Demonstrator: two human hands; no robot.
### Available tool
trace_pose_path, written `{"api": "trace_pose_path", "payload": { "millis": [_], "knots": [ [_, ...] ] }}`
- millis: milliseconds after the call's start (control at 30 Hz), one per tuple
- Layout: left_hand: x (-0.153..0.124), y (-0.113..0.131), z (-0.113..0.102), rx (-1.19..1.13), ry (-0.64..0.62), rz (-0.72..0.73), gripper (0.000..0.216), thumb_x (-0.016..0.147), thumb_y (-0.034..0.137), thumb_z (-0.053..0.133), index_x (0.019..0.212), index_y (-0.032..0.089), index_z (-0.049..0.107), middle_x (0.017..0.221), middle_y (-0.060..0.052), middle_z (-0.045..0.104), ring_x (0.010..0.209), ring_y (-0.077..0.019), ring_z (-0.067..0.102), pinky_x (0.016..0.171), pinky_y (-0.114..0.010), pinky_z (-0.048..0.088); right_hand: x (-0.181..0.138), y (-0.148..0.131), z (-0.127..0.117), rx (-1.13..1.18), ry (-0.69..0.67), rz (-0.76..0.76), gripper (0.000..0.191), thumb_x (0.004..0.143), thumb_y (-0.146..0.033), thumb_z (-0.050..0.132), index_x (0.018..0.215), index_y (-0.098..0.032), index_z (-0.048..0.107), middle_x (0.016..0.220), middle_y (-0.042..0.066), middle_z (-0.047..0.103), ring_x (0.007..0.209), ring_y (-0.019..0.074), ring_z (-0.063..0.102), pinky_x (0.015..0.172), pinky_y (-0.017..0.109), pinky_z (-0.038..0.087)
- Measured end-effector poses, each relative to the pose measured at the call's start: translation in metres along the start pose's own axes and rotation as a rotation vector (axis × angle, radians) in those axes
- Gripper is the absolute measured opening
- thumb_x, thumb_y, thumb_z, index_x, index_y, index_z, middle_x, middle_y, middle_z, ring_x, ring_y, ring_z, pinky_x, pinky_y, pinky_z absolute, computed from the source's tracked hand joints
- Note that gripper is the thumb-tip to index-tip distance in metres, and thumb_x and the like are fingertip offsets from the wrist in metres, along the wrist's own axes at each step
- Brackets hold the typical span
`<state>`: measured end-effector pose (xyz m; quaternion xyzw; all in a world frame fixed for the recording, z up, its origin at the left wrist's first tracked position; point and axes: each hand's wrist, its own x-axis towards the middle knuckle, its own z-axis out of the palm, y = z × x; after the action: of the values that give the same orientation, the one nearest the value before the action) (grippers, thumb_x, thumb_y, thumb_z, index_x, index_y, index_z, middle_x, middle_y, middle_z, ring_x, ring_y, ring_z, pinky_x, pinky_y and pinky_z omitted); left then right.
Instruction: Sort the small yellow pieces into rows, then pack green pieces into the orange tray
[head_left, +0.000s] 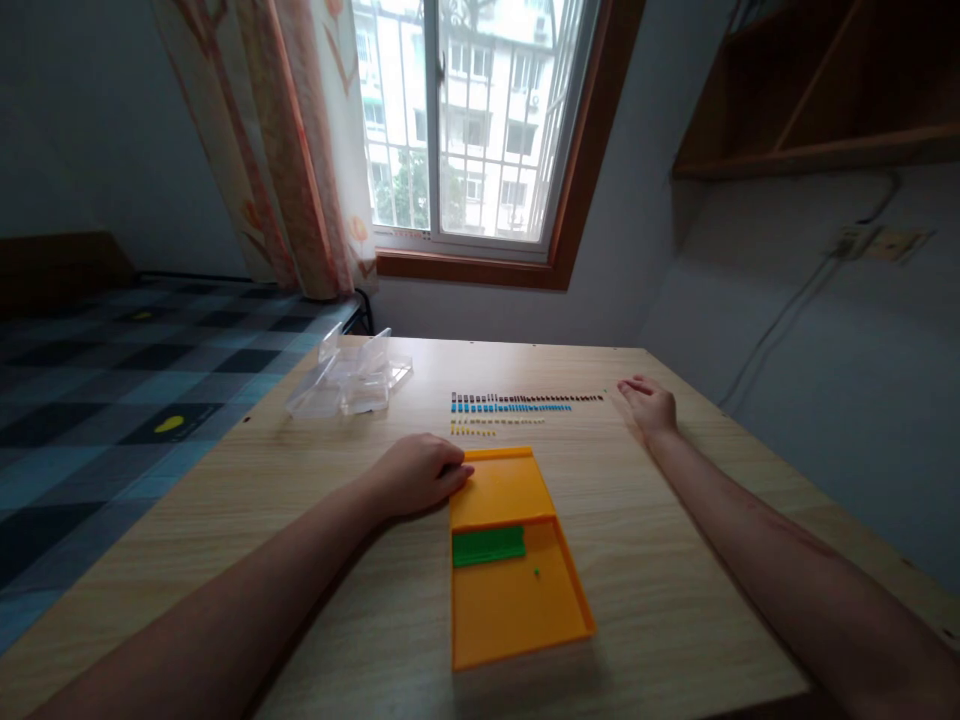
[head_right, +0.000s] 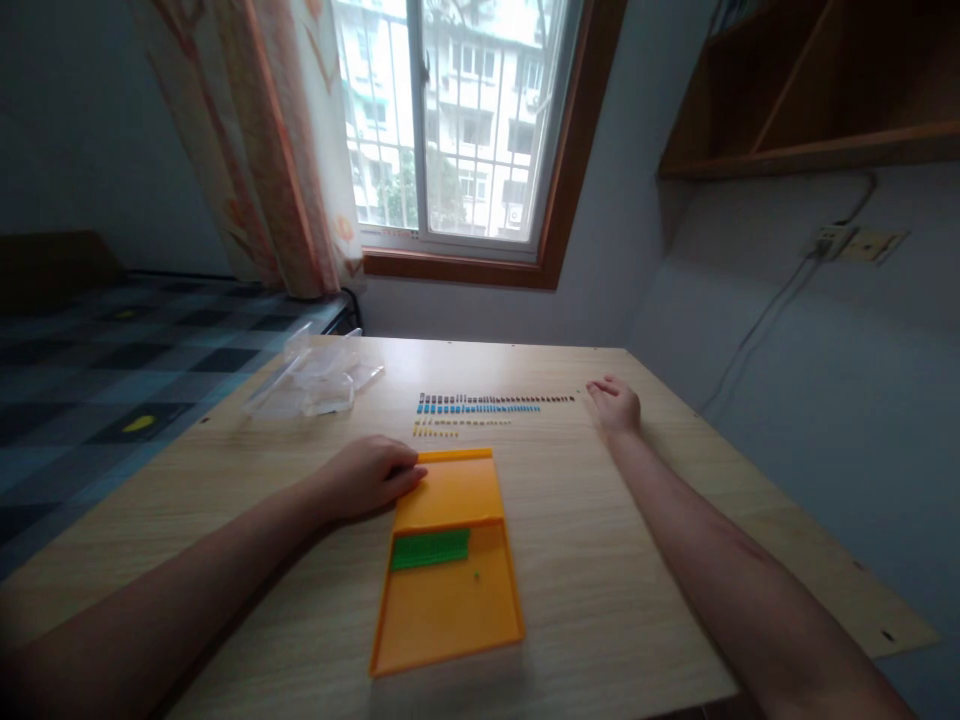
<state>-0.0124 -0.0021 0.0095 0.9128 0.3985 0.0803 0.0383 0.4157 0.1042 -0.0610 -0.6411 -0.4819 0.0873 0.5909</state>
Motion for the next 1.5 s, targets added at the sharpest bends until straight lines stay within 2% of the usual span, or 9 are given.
{"api": "trace_pose_path", "payload": {
  "millis": [167, 300, 367, 433, 500, 600, 933, 1333, 1500],
  "knots": [
    [0.0, -0.002, 0.002, -0.003, 0.022, 0.005, 0.038, 0.095, 0.039, 0.05, 0.065, 0.019, 0.063, 0.068, -0.005, 0.067, 0.062, -0.0173, 0.057, 0.058, -0.028, 0.033, -0.051, -0.047, -0.008, 0.043, -0.074, -0.107, 0.028, 0.078, -0.045, 0.075, 0.089, -0.02, 0.079, 0.134, 0.012, 0.065, 0.128, 0.0307, 0.058, 0.118, 0.047, 0.037],
    [-0.001, -0.001, 0.002, -0.012, 0.011, 0.004, 0.038, 0.095, 0.038, 0.049, 0.066, 0.019, 0.064, 0.068, -0.005, 0.067, 0.063, -0.0175, 0.057, 0.059, -0.028, 0.034, -0.099, -0.105, -0.016, 0.143, -0.34, -0.339, 0.018, 0.084, -0.043, 0.074, 0.089, -0.027, 0.08, 0.135, 0.008, 0.064, 0.131, 0.0302, 0.055, 0.114, 0.052, 0.04],
    [-0.001, 0.0, 0.001, -0.012, 0.008, 0.002, 0.038, 0.095, 0.038, 0.049, 0.066, 0.019, 0.065, 0.068, -0.005, 0.067, 0.063, -0.0178, 0.058, 0.059, -0.028, 0.035, -0.123, -0.133, -0.023, 0.138, -0.528, -0.531, 0.011, 0.087, -0.037, 0.073, 0.088, -0.028, 0.08, 0.13, 0.006, 0.067, 0.13, 0.0284, 0.055, 0.113, 0.052, 0.04],
    [-0.001, 0.0, 0.001, -0.01, 0.008, 0.0, 0.038, 0.095, 0.039, 0.049, 0.066, 0.019, 0.065, 0.068, -0.005, 0.067, 0.063, -0.0177, 0.058, 0.059, -0.029, 0.035, -0.144, -0.154, -0.03, 0.054, -0.685, -0.693, 0.008, 0.088, -0.031, 0.072, 0.085, -0.029, 0.08, 0.115, 0.006, 0.074, 0.125, 0.0282, 0.057, 0.107, 0.051, 0.043],
    [0.0, 0.0, 0.001, -0.011, 0.007, 0.0, 0.038, 0.095, 0.038, 0.049, 0.066, 0.019, 0.064, 0.068, -0.005, 0.068, 0.063, -0.0176, 0.058, 0.059, -0.029, 0.035, -0.16, -0.168, -0.037, -0.037, -0.838, -0.736, 0.011, 0.09, -0.028, 0.07, 0.085, -0.029, 0.08, 0.091, 0.005, 0.076, 0.1, 0.0248, 0.065, 0.093, 0.046, 0.048],
    [0.0, 0.0, 0.002, -0.02, 0.007, 0.008, 0.037, 0.094, 0.038, 0.05, 0.066, 0.019, 0.064, 0.069, -0.006, 0.068, 0.064, -0.0179, 0.058, 0.059, -0.029, 0.036, -0.174, -0.175, -0.044, -0.113, -0.971, -0.717, 0.012, 0.091, -0.028, 0.07, 0.084, -0.028, 0.079, 0.078, 0.003, 0.074, 0.079, 0.0203, 0.063, 0.08, 0.04, 0.047],
    [0.0, 0.0, 0.001, -0.01, -0.015, -0.007, 0.038, 0.095, 0.038, 0.049, 0.066, 0.019, 0.063, 0.07, -0.006, 0.068, 0.065, -0.0181, 0.057, 0.06, -0.029, 0.034, -0.184, -0.17, -0.04, -0.175, -1.094, -0.681, 0.013, 0.083, -0.017, 0.072, 0.077, -0.027, 0.078, 0.074, 0.0, 0.072, 0.071, 0.0168, 0.058, 0.073, 0.034, 0.041],
    [0.0, 0.002, 0.0, 0.007, -0.015, -0.003, 0.037, 0.095, 0.038, 0.05, 0.067, 0.019, 0.065, 0.071, -0.006, 0.069, 0.065, -0.0177, 0.057, 0.06, -0.029, 0.034, -0.178, -0.174, -0.045, -0.213, -1.055, -0.65, 0.013, 0.086, -0.019, 0.07, 0.084, -0.028, 0.08, 0.083, 0.002, 0.073, 0.078, 0.0183, 0.059, 0.074, 0.035, 0.042],
    [0.0, 0.002, 0.0, 0.012, -0.014, -0.002, 0.037, 0.095, 0.038, 0.05, 0.067, 0.018, 0.065, 0.07, -0.006, 0.068, 0.064, -0.0174, 0.056, 0.06, -0.028, 0.034, -0.172, -0.179, -0.05, -0.207, -1.147, -0.748, 0.018, 0.089, -0.015, 0.065, 0.086, -0.026, 0.079, 0.088, 0.002, 0.072, 0.079, 0.0171, 0.057, 0.077, 0.034, 0.041]
  ]
}}
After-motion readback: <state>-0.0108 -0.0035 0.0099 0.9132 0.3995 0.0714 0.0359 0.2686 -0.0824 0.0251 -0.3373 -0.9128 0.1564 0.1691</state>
